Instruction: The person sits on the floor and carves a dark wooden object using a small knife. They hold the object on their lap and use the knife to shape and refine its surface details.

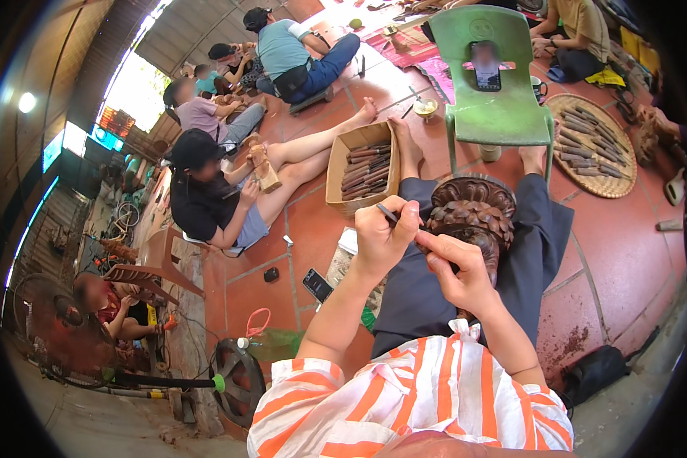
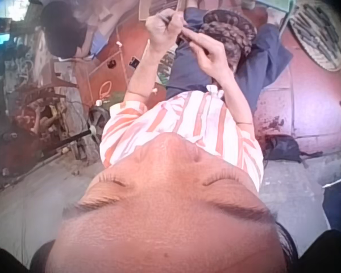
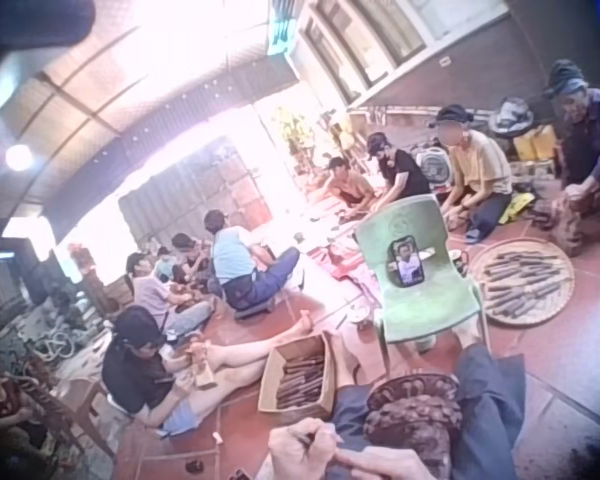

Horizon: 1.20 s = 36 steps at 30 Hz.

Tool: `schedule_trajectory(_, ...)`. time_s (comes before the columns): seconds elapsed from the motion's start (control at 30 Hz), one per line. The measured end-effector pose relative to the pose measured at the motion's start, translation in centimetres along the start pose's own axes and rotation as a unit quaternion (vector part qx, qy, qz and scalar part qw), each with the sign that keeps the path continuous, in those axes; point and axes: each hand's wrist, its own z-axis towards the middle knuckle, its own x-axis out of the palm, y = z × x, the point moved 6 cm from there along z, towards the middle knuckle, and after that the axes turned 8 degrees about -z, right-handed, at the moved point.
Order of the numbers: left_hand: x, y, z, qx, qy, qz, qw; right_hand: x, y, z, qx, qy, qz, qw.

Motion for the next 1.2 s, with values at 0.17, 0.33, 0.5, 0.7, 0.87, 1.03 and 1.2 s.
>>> schedule_trajectory(0.17,0.1,0.0,0.0,0.067,-0.044,0.034,0.996,0.9,-0.2,-0.1,0.013,-0.052,0.033,0.998)
schedule_trajectory(0.33,-0.1,0.3,-0.1,0.063,-0.052,0.013,0.997,1.6,-0.6,-0.4,0.026,-0.061,0.063,0.996)
schedule_trajectory(0.5,0.0,0.8,0.2,-0.04,-0.014,-0.053,0.998,0.9,-0.2,-0.1,-0.011,-0.042,0.036,0.998)
schedule_trajectory(0.7,-0.2,0.9,0.3,-0.073,0.045,-0.049,0.995,0.1,0.1,0.1,-0.011,0.013,-0.009,1.0)
schedule_trajectory(0.87,-0.1,0.4,0.4,-0.022,0.055,-0.004,0.998,0.0,0.2,0.1,-0.008,0.014,0.007,1.0)
schedule_trajectory(1.03,-0.6,1.1,0.0,0.05,0.046,0.077,0.995,0.5,-0.5,-0.1,0.031,0.001,0.03,0.999)
schedule_trajectory(1.2,-0.2,0.6,-0.2,0.111,-0.037,0.086,0.989,1.5,-1.1,-0.3,0.065,-0.044,0.071,0.994)
